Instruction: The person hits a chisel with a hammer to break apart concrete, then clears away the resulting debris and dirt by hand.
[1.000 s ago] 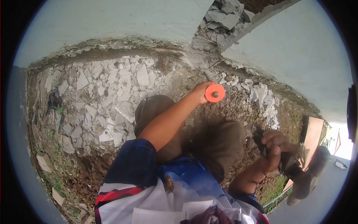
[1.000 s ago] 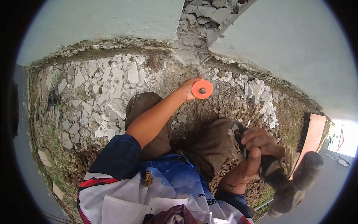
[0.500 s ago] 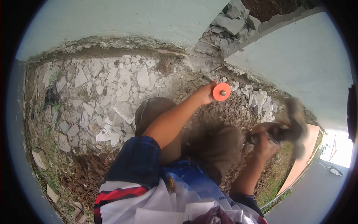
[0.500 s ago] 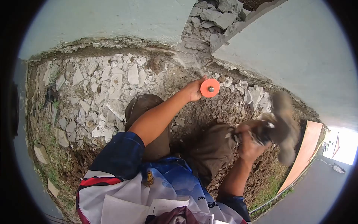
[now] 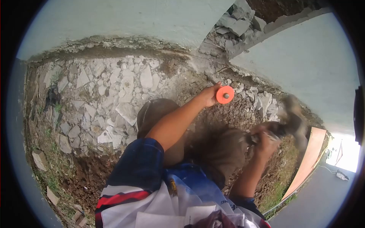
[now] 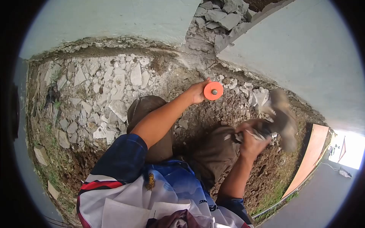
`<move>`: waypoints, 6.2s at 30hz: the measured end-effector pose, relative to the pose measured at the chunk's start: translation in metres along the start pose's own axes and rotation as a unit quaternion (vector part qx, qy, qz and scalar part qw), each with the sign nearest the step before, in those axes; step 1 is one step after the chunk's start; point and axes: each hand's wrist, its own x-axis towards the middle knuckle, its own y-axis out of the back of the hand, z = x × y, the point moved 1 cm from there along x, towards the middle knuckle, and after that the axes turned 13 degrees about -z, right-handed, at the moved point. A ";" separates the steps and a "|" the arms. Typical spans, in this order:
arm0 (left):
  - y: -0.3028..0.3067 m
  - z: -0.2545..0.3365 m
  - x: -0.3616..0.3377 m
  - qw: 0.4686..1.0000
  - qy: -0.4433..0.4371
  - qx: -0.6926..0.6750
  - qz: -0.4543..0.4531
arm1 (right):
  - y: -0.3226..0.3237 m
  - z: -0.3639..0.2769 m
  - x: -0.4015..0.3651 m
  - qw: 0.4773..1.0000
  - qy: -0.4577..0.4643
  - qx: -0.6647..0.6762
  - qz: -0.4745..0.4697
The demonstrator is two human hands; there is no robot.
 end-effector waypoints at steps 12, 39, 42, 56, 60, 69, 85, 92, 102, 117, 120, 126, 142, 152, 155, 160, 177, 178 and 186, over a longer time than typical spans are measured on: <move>0.066 -0.018 0.004 0.998 -0.039 0.046 -0.016 | -0.029 0.139 -0.062 0.932 -0.322 0.103 -0.133; -0.014 -0.011 -0.012 1.000 0.008 0.013 0.005 | -0.003 -0.007 -0.009 0.992 -0.073 0.077 -0.069; -0.022 -0.004 -0.015 1.000 -0.005 -0.003 -0.004 | -0.007 -0.032 -0.003 0.989 0.020 0.135 -0.057; -0.010 0.010 -0.008 0.999 -0.039 -0.034 0.018 | -0.024 0.008 -0.008 0.980 -0.158 -0.002 -0.118; -0.009 0.001 0.004 0.999 -0.030 -0.041 0.015 | 0.004 -0.065 0.016 0.984 0.168 0.008 -0.049; -0.004 -0.014 0.039 0.997 -0.044 -0.049 0.050 | -0.027 0.066 -0.005 0.972 -0.218 -0.027 -0.082; -0.012 0.007 0.033 0.995 -0.058 -0.079 0.028 | -0.038 0.122 0.025 0.941 -0.282 -0.075 -0.171; -0.013 0.019 0.038 0.998 -0.052 -0.043 0.018 | 0.017 -0.051 0.045 0.993 -0.011 -0.107 -0.051; -0.020 0.018 0.032 0.998 -0.048 -0.034 0.020 | -0.031 0.106 0.031 0.932 -0.152 -0.220 -0.246; -0.009 0.013 0.044 0.996 -0.063 -0.051 0.041 | 0.009 -0.028 0.077 0.929 0.367 0.031 0.035; -0.009 0.012 0.041 0.999 -0.024 -0.032 -0.001 | -0.037 0.134 0.026 0.928 -0.281 -0.110 -0.218; -0.011 0.011 0.051 0.994 -0.050 -0.087 0.035 | 0.012 -0.014 0.043 0.982 -0.135 -0.086 -0.104; 0.017 -0.021 0.049 0.997 -0.030 -0.065 0.024 | 0.003 0.039 0.020 0.963 -0.204 -0.071 -0.160; -0.002 0.003 0.046 0.992 -0.064 -0.077 0.070 | -0.010 0.045 0.054 0.984 0.171 -0.008 -0.038; -0.007 -0.008 0.033 0.998 -0.034 -0.046 0.037 | -0.046 0.110 0.015 0.948 -0.279 0.035 -0.152; 0.009 -0.004 0.054 0.998 -0.037 -0.033 0.026 | 0.004 0.010 0.031 0.980 -0.183 -0.012 -0.080; 0.050 -0.027 0.062 0.999 0.037 -0.010 0.010 | -0.014 0.122 -0.028 0.944 -0.309 0.027 -0.112; 0.050 -0.036 0.055 0.997 0.011 -0.006 0.072 | -0.011 0.127 -0.033 0.936 -0.314 0.046 -0.149; 0.005 -0.026 -0.005 0.997 -0.009 -0.045 0.060 | 0.001 0.111 -0.041 0.954 -0.253 0.104 -0.122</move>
